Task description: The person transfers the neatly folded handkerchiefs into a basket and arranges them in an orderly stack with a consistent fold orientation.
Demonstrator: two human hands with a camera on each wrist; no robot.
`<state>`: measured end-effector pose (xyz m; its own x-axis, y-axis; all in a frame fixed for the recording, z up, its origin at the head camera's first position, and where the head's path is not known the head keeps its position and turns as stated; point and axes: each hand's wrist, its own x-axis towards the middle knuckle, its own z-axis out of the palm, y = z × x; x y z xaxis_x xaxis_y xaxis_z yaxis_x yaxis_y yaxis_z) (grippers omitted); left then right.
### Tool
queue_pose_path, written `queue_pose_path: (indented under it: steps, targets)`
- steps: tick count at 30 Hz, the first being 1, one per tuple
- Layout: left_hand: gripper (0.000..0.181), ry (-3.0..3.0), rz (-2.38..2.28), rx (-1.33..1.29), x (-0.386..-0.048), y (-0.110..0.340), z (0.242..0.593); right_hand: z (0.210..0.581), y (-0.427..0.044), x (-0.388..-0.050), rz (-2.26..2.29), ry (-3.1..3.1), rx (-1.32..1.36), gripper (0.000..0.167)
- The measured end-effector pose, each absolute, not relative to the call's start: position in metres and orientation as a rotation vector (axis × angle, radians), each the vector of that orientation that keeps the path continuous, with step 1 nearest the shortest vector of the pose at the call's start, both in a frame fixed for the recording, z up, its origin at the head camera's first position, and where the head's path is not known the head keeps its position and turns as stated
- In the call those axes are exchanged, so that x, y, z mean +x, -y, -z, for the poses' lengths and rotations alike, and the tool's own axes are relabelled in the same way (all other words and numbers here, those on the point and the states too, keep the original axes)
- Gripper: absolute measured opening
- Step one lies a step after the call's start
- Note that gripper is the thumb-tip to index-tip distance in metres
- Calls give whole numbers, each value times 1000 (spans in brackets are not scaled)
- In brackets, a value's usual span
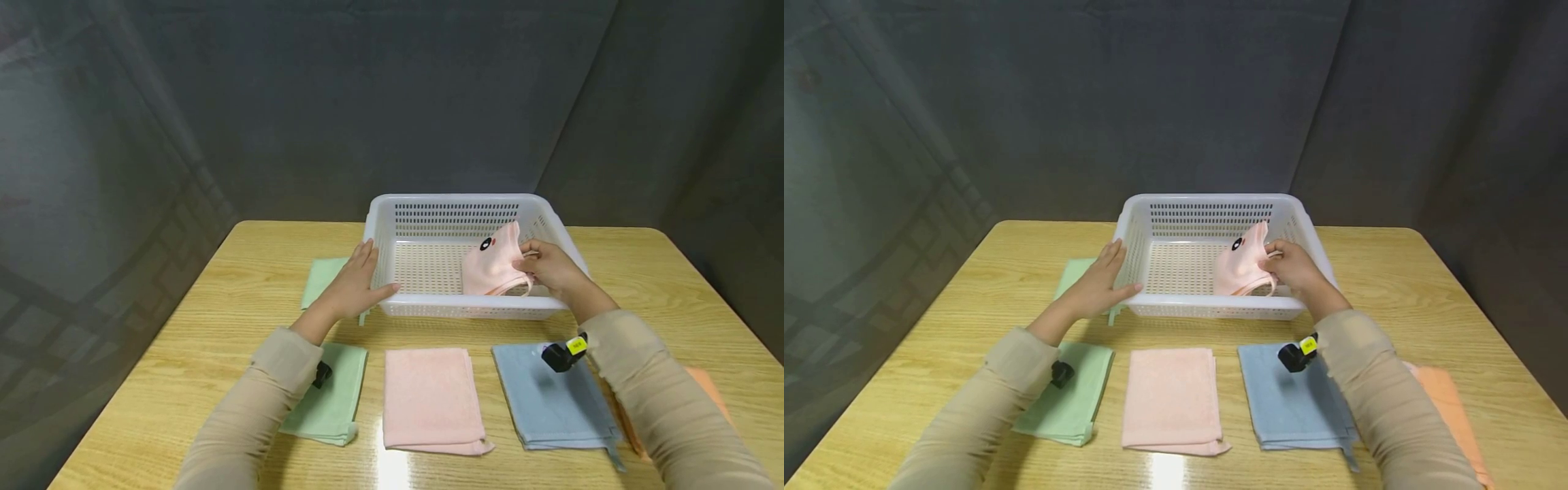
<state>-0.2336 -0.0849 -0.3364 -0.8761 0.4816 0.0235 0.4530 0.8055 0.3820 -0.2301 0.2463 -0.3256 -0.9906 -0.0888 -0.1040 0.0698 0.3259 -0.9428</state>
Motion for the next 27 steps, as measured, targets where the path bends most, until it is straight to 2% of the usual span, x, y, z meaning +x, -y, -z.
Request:
queue_pose_path:
  steps: [16,27]
  targets:
    - [85,-2911,-605,753,-235,87,336,325,-247,-234,1735,-2377,-52,18]
    - [86,-2901,-622,758,-234,85,336,320,-247,-230,1454,-2501,76,25]
